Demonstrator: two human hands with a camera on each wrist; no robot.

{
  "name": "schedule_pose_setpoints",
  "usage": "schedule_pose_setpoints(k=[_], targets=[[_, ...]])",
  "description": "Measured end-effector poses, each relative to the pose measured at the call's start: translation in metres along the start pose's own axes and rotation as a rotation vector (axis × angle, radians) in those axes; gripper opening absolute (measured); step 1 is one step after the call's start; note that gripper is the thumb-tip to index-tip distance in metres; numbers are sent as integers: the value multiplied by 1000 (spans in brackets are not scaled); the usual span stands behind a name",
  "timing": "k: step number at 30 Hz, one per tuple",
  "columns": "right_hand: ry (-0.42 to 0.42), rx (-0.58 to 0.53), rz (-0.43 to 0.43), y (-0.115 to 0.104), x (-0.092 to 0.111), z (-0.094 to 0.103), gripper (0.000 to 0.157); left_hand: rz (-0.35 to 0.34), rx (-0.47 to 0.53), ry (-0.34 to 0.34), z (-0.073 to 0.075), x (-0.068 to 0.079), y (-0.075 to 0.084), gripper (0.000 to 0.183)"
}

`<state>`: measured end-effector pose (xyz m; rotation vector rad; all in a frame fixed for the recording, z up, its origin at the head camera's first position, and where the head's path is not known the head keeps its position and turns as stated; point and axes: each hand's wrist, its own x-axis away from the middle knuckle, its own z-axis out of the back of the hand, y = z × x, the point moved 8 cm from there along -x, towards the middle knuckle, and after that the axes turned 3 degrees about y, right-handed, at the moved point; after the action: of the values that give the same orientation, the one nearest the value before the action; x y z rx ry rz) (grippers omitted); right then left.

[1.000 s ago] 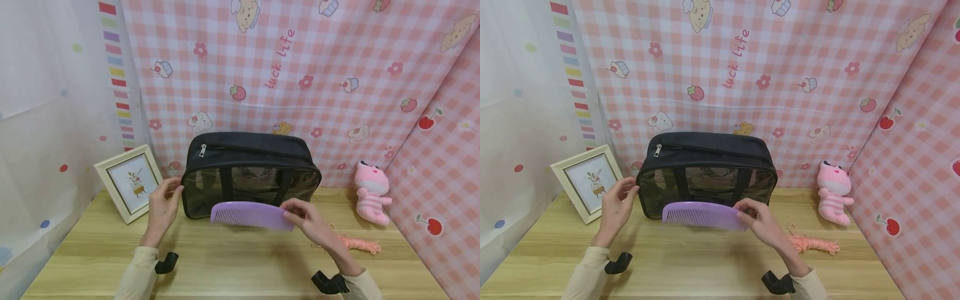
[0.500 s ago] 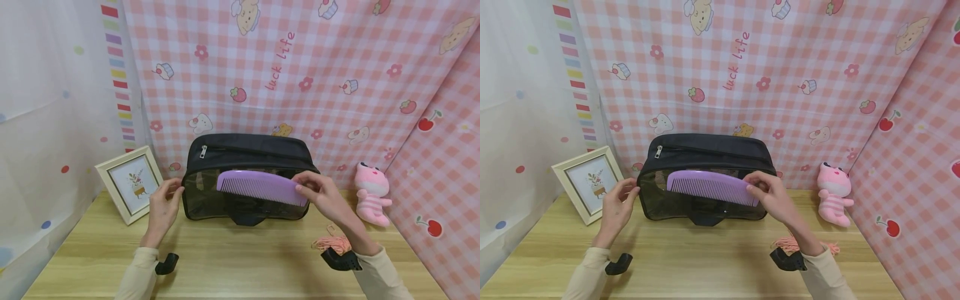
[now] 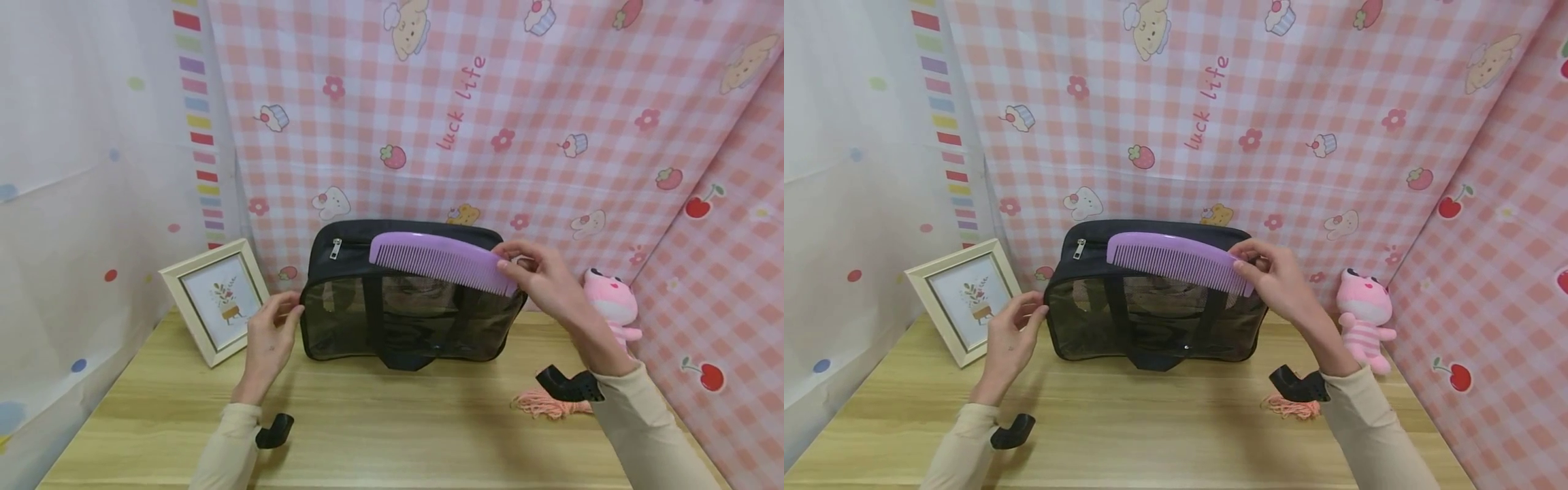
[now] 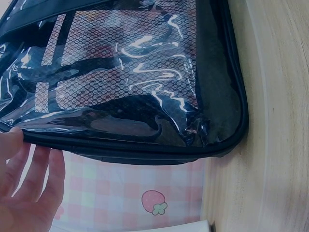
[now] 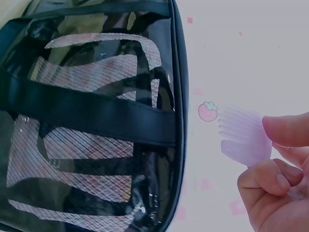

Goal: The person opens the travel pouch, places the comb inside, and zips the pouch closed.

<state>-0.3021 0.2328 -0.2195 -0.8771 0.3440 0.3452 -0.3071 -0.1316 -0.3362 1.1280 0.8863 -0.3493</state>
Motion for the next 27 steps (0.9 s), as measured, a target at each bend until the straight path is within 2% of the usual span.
schedule_pose_setpoints(k=[5, 8, 17, 24, 27], targets=[[-13, 67, 5, -5, -17, 6, 21, 3, 12, -4, -4, 3, -25, 17], [-7, 132, 9, -8, -29, 12, 23, 15, 17, -13, -5, 3, -33, 16], [-68, 242, 2, -1, -55, 20, 22, 25, 22, -25, -5, 3, -36, 15], [-99, 377, 87, 1, -73, 14, 18, 35, 16, -26, -5, 3, -37, 15], [-94, 418, 94, 2, -79, 11, 18, 27, 17, -23, -4, 3, -36, 15]])
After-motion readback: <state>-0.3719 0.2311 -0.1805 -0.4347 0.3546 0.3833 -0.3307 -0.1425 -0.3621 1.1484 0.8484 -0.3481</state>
